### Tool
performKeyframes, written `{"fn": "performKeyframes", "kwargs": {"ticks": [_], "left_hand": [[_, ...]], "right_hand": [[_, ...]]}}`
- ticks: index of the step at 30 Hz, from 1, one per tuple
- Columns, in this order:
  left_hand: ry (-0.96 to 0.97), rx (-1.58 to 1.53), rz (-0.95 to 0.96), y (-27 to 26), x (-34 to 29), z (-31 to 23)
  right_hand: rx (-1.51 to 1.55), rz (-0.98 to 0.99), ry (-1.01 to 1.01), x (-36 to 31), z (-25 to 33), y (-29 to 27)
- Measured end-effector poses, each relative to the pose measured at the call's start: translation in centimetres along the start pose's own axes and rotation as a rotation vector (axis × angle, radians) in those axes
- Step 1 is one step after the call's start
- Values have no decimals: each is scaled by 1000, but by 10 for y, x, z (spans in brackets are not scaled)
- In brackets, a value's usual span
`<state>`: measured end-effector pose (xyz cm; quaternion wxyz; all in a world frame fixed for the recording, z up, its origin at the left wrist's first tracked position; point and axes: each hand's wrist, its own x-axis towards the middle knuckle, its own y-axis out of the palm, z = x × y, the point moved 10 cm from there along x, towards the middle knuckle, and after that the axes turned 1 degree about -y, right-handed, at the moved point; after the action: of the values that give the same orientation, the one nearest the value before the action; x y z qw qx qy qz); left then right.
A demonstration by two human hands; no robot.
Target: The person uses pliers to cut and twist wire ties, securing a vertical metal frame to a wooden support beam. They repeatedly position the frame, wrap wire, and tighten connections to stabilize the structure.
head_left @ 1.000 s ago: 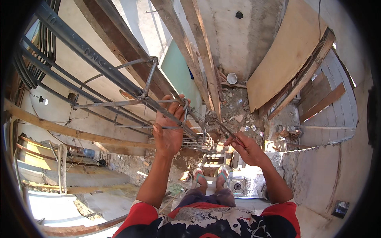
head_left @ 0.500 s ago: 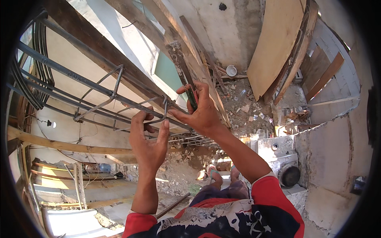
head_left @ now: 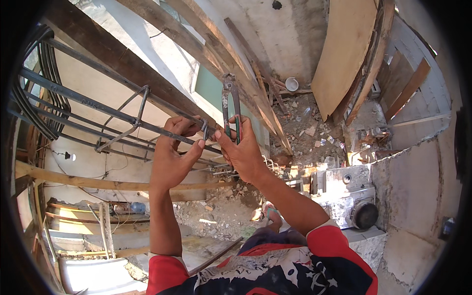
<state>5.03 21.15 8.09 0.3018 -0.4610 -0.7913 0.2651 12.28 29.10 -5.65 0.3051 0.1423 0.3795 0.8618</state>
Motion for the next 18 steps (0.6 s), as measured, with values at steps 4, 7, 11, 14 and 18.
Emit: {"fn": "performKeyframes", "kwargs": {"ticks": [4,7,11,14,18], "left_hand": [[-71,-213,181,1,2,5],[-220,-220,234,4,3,11],[-250,-70,196,7,5,12],[-284,86,178,4,10,17],[-276,114,153,-3,12,30]], "right_hand": [[-151,-39,-68,9,-11,-2],[-396,-76,-189,12,1,-1],[-479,-76,-290,10,15,-1],[-407,-10,-145,7,18,2],[-569,39,-117,6,13,12]]}}
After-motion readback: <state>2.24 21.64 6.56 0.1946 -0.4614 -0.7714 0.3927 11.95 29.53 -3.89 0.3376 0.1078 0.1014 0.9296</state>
